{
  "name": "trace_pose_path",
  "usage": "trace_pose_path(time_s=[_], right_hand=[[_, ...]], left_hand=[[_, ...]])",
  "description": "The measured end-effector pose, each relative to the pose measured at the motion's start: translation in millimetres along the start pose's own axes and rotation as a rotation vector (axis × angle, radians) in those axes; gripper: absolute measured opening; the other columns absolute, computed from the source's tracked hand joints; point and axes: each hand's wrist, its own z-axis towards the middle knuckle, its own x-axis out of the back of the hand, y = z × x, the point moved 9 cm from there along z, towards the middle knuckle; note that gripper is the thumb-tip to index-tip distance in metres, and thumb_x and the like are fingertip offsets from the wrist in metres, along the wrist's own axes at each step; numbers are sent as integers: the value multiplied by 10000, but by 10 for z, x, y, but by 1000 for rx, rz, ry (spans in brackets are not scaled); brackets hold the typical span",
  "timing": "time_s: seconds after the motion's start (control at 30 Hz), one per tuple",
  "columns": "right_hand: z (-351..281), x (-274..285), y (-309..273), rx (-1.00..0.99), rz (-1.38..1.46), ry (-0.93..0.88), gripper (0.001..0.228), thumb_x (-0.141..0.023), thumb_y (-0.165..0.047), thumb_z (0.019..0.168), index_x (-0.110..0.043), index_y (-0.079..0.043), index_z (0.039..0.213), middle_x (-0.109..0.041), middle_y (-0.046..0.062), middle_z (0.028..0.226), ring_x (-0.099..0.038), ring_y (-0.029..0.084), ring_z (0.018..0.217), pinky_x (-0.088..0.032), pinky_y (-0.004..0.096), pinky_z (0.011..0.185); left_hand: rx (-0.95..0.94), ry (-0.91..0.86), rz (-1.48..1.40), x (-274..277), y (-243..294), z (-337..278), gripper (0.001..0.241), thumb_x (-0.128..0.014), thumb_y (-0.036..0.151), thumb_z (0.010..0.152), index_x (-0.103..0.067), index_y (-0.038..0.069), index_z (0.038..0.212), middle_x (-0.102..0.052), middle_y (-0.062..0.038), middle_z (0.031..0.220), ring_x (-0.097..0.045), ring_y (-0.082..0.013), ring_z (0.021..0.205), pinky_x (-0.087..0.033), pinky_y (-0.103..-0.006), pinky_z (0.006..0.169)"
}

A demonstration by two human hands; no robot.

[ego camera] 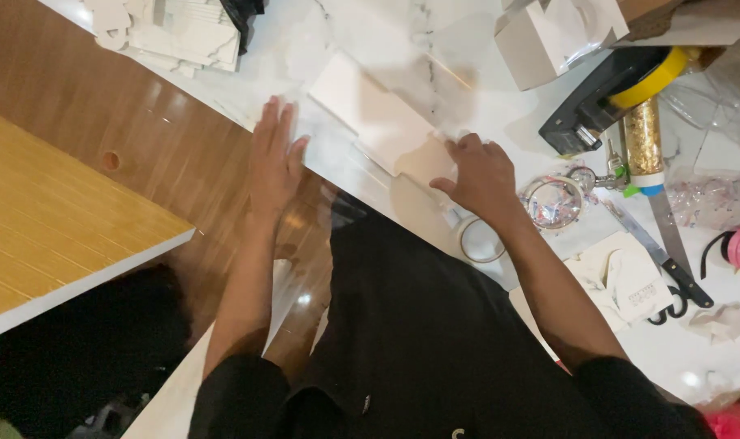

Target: Assembling and folding small white cardboard boxes for pastries or cakes.

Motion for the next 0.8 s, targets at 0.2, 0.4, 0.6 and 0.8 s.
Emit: trace_pose_path(time_s=[0.2,0.4,0.6,0.8], right_hand=[[-321,-60,519,-62,701,188,398,-791,-145,929,-722,-145,1321,-678,138,1199,-723,346,994,-592,446,854],[-572,-393,677,-181,794,70,731,-653,32,721,-645,-130,1433,-541,191,1254,-619,398,1025,-544,486,911],[-597,-119,231,-133,493,212,600,-864,-264,749,-661,-113,1293,-453,173,1205,-419,371,1105,-382,440,934],[-577,-16,191,-17,679,401,460,-846,-171,796,-661,-51,1199,-591,118,1195,-523,309,1103,-422,408,956]], left_hand=[[487,201,-295,-239,-638,-963,520,-490,181,1147,-321,170,1639,-259,-153,1675,-203,-396,1535,-213,-564,1246],[501,272,-203,-255,-682,-1021,568,-579,-17,1059,-427,126,1586,-327,-189,1638,-223,-406,1518,-229,-558,1234],[378,279,-82,-43,-612,106,528,-614,73,1057,-424,52,1549,-304,-165,1650,-205,-360,1562,-225,-512,1282],[319,219,-226,-382,-526,844,628,-804,189,976,-483,105,1508,-220,-168,1664,-74,-360,1567,-159,-526,1278]])
